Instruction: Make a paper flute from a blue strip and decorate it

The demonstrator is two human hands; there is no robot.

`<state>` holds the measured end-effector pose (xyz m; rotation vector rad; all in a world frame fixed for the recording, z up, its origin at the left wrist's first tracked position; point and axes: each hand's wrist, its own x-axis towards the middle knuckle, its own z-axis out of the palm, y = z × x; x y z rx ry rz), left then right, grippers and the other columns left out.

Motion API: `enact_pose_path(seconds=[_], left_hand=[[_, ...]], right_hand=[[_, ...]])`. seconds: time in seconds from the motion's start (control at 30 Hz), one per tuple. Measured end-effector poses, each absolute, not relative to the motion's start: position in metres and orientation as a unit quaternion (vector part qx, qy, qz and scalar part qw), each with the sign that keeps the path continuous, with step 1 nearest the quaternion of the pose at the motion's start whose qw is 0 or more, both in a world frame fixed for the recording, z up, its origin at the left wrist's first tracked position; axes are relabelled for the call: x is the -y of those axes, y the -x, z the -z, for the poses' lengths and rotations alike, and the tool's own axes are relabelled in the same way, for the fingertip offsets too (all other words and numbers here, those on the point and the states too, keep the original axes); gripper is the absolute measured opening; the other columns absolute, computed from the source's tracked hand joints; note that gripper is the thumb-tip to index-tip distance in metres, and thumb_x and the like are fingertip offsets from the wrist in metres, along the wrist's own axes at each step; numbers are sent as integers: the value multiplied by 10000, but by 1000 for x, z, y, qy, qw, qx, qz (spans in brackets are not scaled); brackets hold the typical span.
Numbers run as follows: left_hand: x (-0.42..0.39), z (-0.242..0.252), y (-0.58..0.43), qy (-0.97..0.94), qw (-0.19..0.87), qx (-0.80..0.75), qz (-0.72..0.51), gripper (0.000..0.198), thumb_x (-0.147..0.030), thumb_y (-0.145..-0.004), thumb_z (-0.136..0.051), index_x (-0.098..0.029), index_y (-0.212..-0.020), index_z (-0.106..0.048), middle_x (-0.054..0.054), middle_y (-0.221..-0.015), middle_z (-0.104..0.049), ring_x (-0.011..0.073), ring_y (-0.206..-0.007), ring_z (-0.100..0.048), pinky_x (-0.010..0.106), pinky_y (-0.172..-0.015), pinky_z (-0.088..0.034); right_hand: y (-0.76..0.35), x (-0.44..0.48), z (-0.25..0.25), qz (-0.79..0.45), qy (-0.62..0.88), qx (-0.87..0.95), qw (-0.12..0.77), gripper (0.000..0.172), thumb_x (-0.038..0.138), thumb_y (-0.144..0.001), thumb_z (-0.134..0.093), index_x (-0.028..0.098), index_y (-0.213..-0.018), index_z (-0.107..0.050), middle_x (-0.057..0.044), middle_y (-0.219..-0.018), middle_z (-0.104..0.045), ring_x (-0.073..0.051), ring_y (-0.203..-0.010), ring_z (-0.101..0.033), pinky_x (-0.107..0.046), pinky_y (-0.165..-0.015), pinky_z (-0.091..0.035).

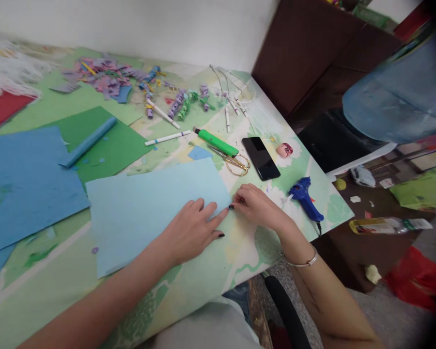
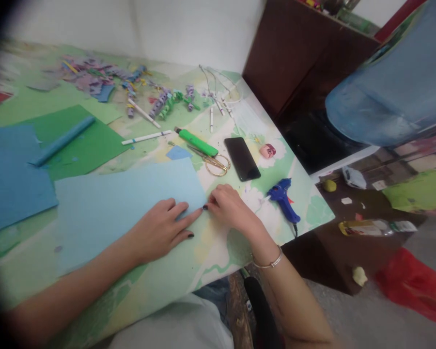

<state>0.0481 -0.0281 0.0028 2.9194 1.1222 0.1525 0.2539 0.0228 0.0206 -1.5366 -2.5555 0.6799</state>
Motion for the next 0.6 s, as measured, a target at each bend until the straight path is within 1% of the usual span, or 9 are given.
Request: enact_pose_path(seconds=[0.1,0.2,0.27,0.3,0.37,0.43,0.47,0.53,0.6], left_hand=[[27,-1,-48,-926,8,-374,-46,452,-415,-914,-442,-227,-1324,-457,117,-1036,-530,255,-843,-459,375,-705,-344],[27,-3,-49,-922,17,-385,-40,432,-433,-892,-483,-257,-1287,-495,116,-1023,-532,267,-851,-460,375,-692,-338],[28,-5,-49,-918,27,-394,-39,444,-446,-882,-498,-272,-1290,-493,114,-1025,-532,274,-862,-460,377,-695,-340],[28,-6,-50,-916,32,-399,-39,450,-452,-879,-500,-276,-1293,-492,114,-1029,-533,276,-864,-460,378,-698,-343],[30,-7,-49,-912,39,-407,-42,461,-465,-879,-493,-279,-1301,-487,115,-1042,-533,278,-866,-459,383,-707,-348],[32,-7,-49,-909,42,-412,-45,480,-483,-880,-478,-271,-1310,-479,117,-1056,-535,281,-868,-457,390,-713,-354],[33,-8,-48,-909,42,-412,-46,483,-490,-880,-472,-261,-1305,-484,119,-1070,-535,283,-873,-456,394,-715,-357],[36,-8,-48,-910,38,-412,-42,479,-503,-880,-461,-232,-1271,-514,121,-1108,-538,286,-883,-456,404,-720,-361],[39,-8,-47,-913,27,-406,-37,482,-509,-884,-449,-199,-1242,-539,119,-1146,-544,288,-889,-460,413,-720,-364]], right_hand=[[-255,-25,-18,-219,505,833,56,131,160,-816,-590,170,-693,-546,-22,-743,-548,-164,-775,-487,-279,-704,-367],[-260,-28,-15,-206,529,819,90,131,151,-803,-601,170,-683,-551,-12,-709,-543,-151,-716,-502,-267,-655,-378],[-263,-22,-15,-187,558,799,123,93,128,-824,-558,168,-740,-569,-22,-735,-556,-148,-694,-518,-268,-637,-401],[-264,-16,-16,-173,570,790,145,88,119,-842,-524,167,-798,-583,-37,-774,-571,-154,-714,-534,-276,-652,-421],[-263,3,-18,-143,579,780,192,182,111,-887,-442,160,-974,-594,-84,-920,-598,-178,-837,-563,-307,-738,-461],[-256,28,-17,-106,528,805,249,261,136,-916,-415,154,-1114,-584,-119,-1046,-609,-215,-1020,-543,-358,-871,-464],[-251,40,-16,-108,495,826,246,294,142,-926,-404,151,-1174,-561,-127,-1117,-607,-219,-1091,-525,-374,-930,-451],[-241,61,-10,-115,464,857,194,374,168,-940,-398,126,-1305,-467,-147,-1292,-545,-234,-1234,-455,-411,-1030,-401],[-234,73,-3,-115,469,863,149,449,190,-953,-371,117,-1395,-354,-147,-1391,-472,-234,-1316,-387,-450,-1082,-354]])
